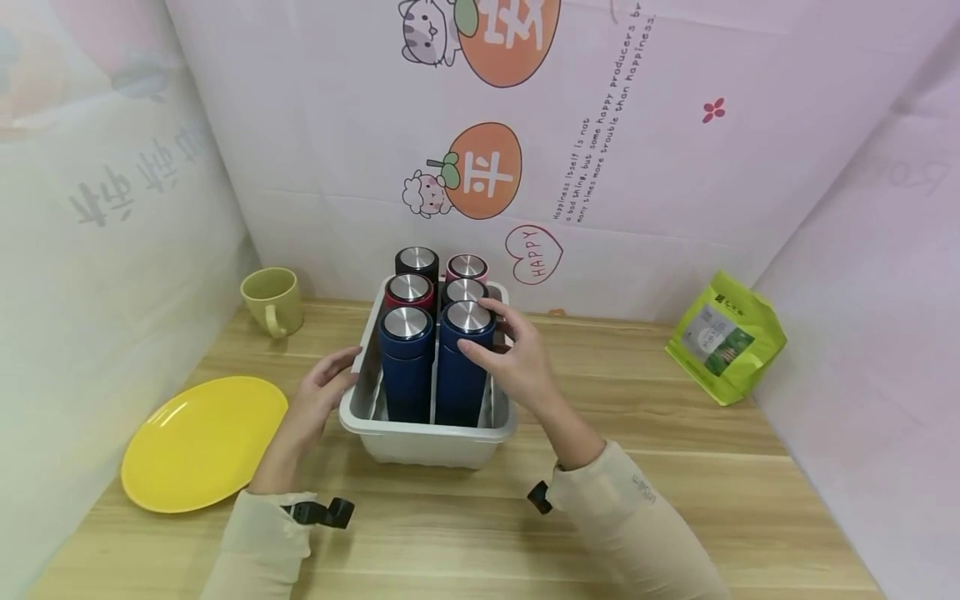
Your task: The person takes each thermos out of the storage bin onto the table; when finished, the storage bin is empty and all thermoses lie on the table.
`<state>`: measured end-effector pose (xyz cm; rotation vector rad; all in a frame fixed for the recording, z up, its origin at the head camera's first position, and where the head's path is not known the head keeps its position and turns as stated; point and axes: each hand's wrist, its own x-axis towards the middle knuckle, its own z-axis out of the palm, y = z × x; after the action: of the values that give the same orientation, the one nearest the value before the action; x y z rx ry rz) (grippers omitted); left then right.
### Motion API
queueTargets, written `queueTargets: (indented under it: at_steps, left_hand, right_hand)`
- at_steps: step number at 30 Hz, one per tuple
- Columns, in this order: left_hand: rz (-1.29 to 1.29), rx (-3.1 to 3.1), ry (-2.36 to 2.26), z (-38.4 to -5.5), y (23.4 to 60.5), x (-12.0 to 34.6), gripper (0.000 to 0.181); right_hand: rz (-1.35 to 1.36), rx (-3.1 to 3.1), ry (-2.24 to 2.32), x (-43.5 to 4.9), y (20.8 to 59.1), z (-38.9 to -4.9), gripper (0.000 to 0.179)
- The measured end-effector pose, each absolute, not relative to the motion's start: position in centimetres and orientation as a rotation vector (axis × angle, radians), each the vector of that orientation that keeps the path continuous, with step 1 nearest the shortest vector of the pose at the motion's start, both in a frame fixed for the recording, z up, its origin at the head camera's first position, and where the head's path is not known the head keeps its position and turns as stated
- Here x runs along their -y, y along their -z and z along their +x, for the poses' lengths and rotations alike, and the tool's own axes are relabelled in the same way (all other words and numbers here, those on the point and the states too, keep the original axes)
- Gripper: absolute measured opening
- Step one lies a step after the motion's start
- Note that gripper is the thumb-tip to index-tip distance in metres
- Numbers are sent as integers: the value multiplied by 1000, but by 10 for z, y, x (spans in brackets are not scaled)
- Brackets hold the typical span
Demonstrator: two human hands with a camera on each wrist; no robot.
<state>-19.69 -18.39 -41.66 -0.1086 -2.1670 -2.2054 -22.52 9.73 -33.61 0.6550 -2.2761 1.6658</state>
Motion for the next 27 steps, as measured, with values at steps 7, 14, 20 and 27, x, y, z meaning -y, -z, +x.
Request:
queueTargets:
  at_steps: [7, 14, 20, 27]
  left_hand:
    - [-118, 2153, 2247, -198, 415, 184, 47]
    - [-130, 2129, 2261, -198, 417, 184, 47]
    - [-149, 2102, 2277, -197, 417, 183, 47]
    - [-145, 2106, 2276, -197, 417, 183, 47]
  right_hand:
    - [697, 2201, -1696, -110, 307, -225, 54]
    - [693, 2174, -1709, -124, 269, -220, 54]
    - [665, 2089, -1798, -141, 236, -218, 54]
    - [622, 1987, -1866, -161, 209, -218, 51]
